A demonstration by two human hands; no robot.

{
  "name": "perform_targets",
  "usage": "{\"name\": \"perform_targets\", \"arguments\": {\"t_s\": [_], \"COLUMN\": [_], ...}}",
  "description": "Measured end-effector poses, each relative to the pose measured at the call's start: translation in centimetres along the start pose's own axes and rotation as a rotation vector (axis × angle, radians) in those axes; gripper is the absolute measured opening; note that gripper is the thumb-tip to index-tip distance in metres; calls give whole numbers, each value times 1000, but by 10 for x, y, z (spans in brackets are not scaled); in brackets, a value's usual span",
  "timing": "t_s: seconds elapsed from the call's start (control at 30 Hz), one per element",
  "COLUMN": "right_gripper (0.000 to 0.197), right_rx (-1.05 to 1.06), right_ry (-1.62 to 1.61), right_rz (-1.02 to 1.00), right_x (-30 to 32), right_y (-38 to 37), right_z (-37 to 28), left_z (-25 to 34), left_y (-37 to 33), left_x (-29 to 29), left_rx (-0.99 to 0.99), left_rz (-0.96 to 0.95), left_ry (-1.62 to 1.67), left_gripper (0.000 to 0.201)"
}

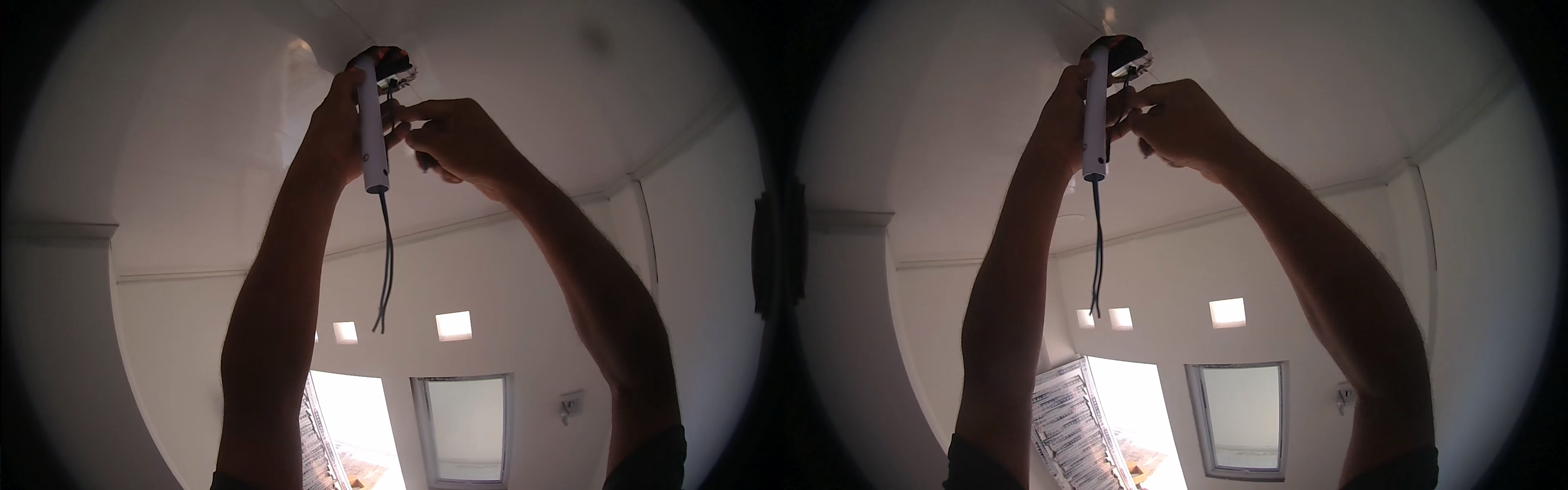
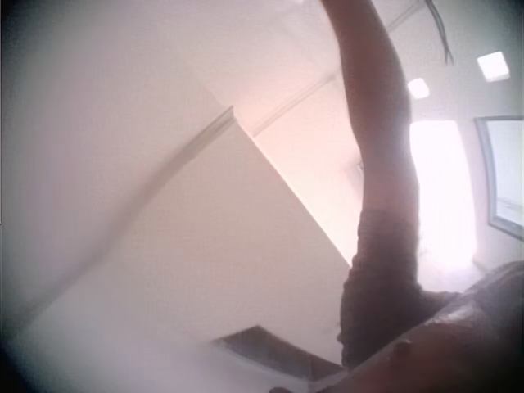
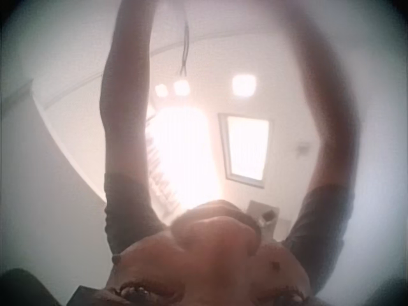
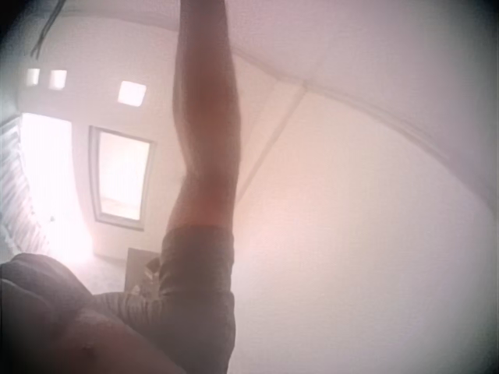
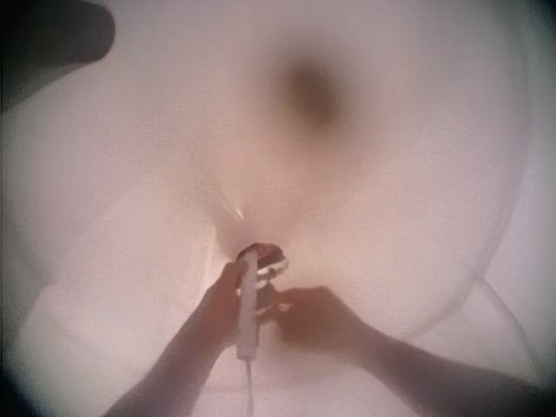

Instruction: The person installs a ceiling light fixture by connecting wires to a ceiling junction box using a screwdriver. They secure the fixture to the ceiling and adjust the wiring throughout the process.

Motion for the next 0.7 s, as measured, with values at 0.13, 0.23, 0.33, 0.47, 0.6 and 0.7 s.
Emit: {"name": "perform_targets", "arguments": {"t_s": [0.13, 0.23, 0.33, 0.47, 0.6, 0.7], "right_gripper": [33, 35, 36, 36, 35, 34], "right_rx": [174, 266, 269, 318, 421, 325], "right_ry": [462, 601, 592, 652, 712, 722], "right_rz": [53, 136, 171, 189, 201, 157], "right_x": [12, 8, 8, 7, -1, -5], "right_y": [-3, -4, -6, -3, 1, 3], "right_z": [-11, -1, 3, 6, 12, 6], "left_z": [5, 4, -1, -2, 4, 7], "left_y": [3, -3, -12, -5, 2, -7], "left_x": [-7, 2, 13, 1, -4, 0], "left_rx": [-1, 8, 24, 75, -31, -27], "left_rz": [3, -12, -40, 47, -25, -81], "left_ry": [15, 39, 112, 224, 176, 211], "left_gripper": [52, 51, 48, 44, 39, 39]}}
Point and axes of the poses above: each hand's wrist, its own y-axis away from the middle knuckle, its own x-axis out of the back of the hand, z = x × y, the point moved 4 cm from there along -y, towards the middle knuckle, and after that the axes turned 11 degrees about -y, right-handed, at the moved point
